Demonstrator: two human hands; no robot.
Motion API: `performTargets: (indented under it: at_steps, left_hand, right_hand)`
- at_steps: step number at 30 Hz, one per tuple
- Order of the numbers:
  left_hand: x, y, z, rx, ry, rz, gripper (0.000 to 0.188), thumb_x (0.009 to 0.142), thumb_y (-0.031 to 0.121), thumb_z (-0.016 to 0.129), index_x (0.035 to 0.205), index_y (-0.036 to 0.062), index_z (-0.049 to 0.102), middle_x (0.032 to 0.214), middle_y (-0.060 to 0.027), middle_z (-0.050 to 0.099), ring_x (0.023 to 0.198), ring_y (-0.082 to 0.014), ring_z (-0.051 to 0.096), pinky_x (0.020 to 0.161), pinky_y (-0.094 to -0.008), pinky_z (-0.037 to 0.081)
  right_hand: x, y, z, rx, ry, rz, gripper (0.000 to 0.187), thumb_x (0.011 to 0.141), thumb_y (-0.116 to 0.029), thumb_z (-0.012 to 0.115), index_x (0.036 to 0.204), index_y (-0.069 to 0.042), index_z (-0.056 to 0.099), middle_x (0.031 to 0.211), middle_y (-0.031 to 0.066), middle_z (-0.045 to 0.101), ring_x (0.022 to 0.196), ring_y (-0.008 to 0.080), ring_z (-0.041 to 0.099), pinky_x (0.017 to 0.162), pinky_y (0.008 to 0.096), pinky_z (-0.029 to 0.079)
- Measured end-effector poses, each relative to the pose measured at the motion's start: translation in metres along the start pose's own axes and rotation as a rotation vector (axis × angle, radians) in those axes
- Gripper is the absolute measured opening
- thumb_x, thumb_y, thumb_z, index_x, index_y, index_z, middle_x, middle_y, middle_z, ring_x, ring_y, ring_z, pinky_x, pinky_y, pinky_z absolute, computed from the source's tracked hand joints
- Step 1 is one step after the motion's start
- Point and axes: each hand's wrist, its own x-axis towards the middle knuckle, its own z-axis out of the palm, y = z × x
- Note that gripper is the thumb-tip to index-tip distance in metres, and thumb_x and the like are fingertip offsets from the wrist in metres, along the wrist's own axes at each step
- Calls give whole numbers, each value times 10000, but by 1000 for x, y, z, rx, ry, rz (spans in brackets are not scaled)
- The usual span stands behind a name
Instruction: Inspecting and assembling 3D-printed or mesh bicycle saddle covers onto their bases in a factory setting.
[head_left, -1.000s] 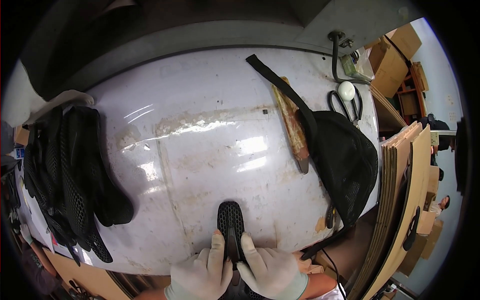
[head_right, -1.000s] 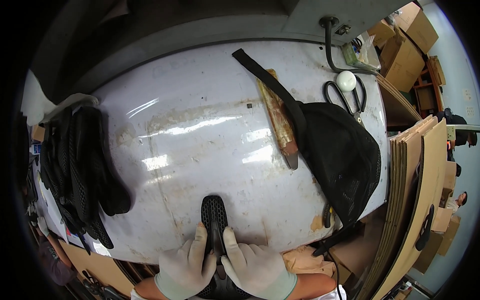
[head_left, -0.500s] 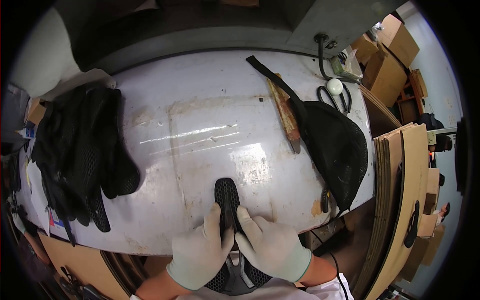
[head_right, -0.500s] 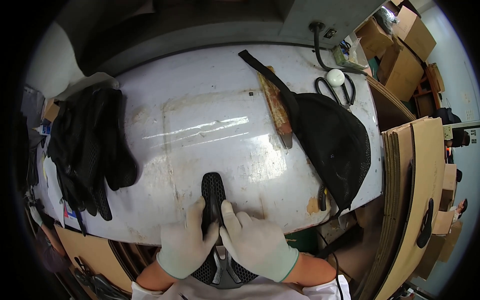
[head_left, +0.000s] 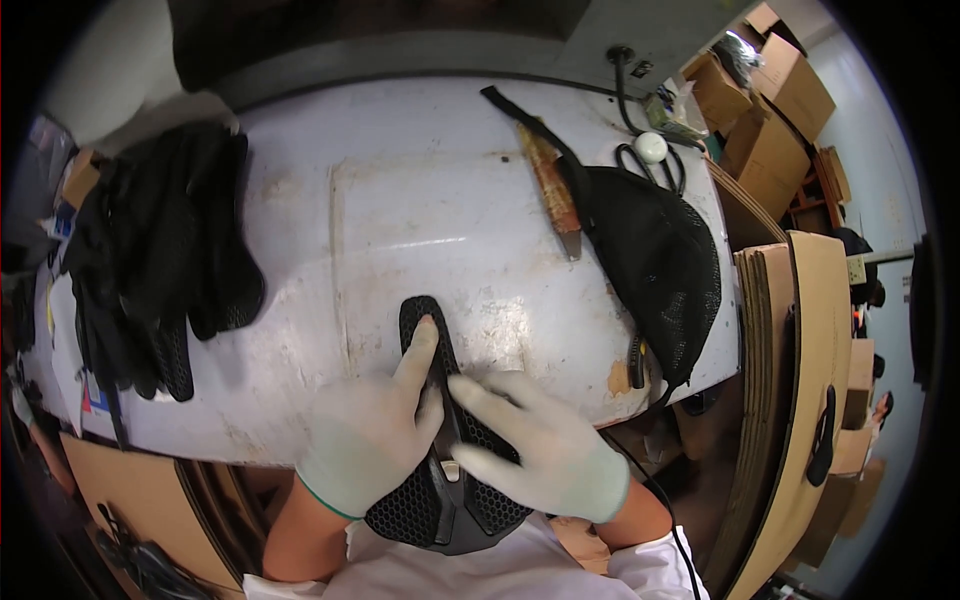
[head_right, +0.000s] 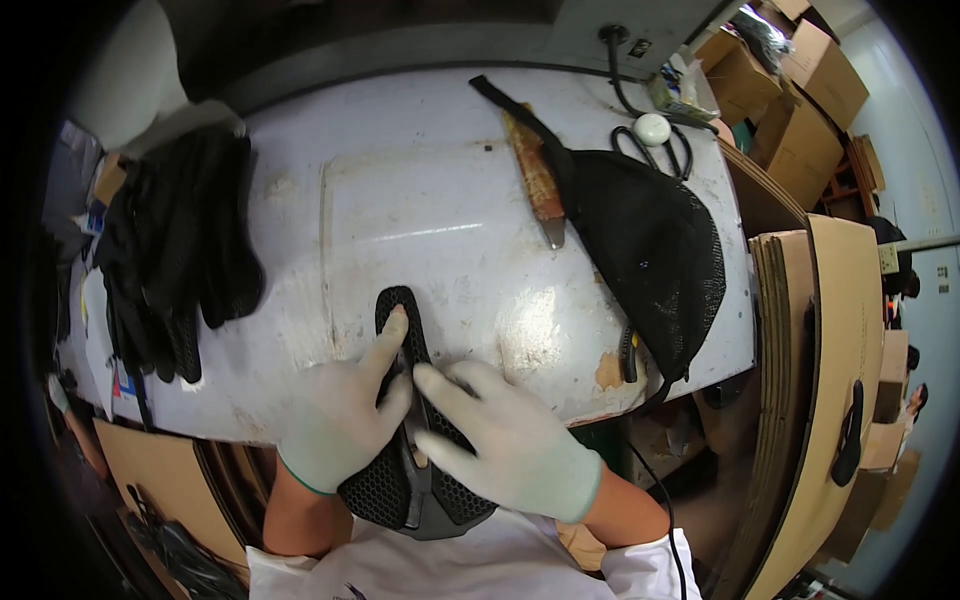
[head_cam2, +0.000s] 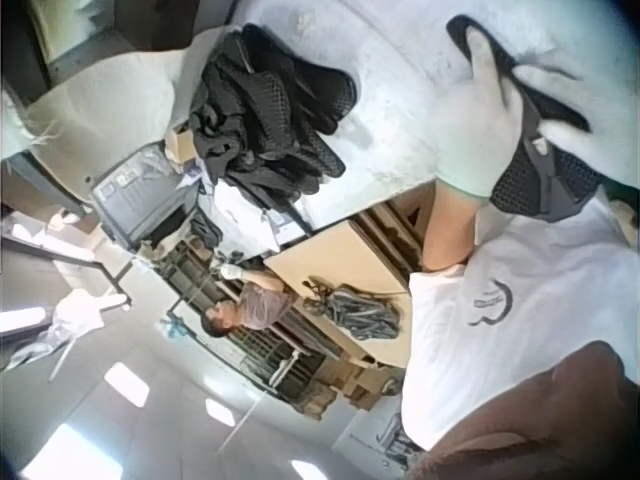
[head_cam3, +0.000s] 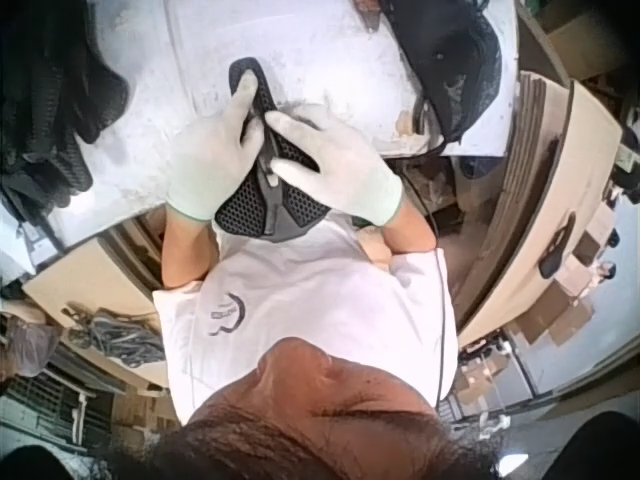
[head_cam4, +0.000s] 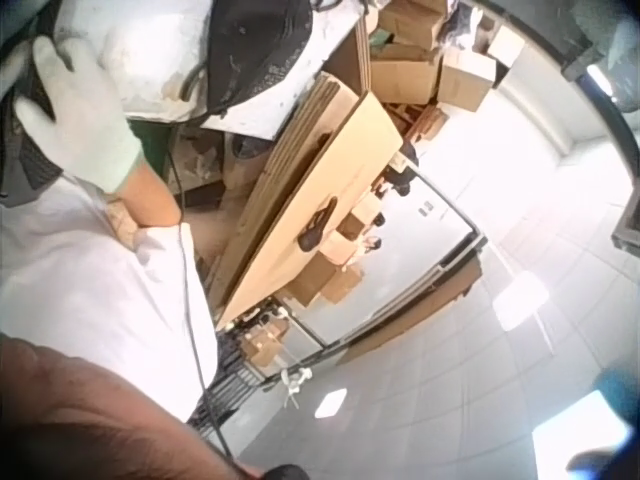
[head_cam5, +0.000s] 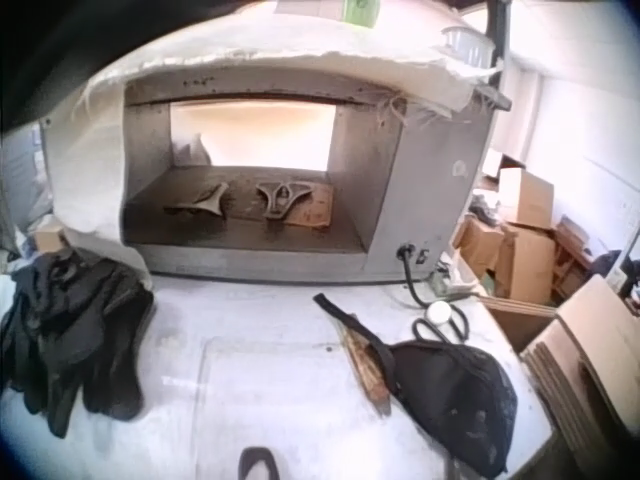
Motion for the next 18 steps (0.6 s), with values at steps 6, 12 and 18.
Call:
performTargets:
  at_steps: [6,12,18]
  left_hand:
    - [-1,-7,4,-162,35,42,634,920,131,653,1532,55,509,853,-221,703,650,-400,674,613,-483,531]
    - [-1,-7,6,-177,39,11,615,917,125,652,1515,47,526,792,-228,681,625,-401,664,606,-480,527]
    - [-1,-3,10,-169,83,12,588,918,125,654,1494,60,555,696,-229,645,599,-407,655,601,-485,526]
  right_hand:
    - [-38,34,-19,331,-185,-331,628,831,-343,873,1381,-103,691,1532,376,426,1206,482,609,1032,477,505]
    - [-46,51,-10,337,-233,-370,513,907,-346,813,1381,-181,704,1569,387,378,1291,500,574,1046,489,495]
    - [-43,46,-18,233,-283,-415,487,933,-361,785,1370,-162,708,1567,391,375,1370,509,532,1046,464,518]
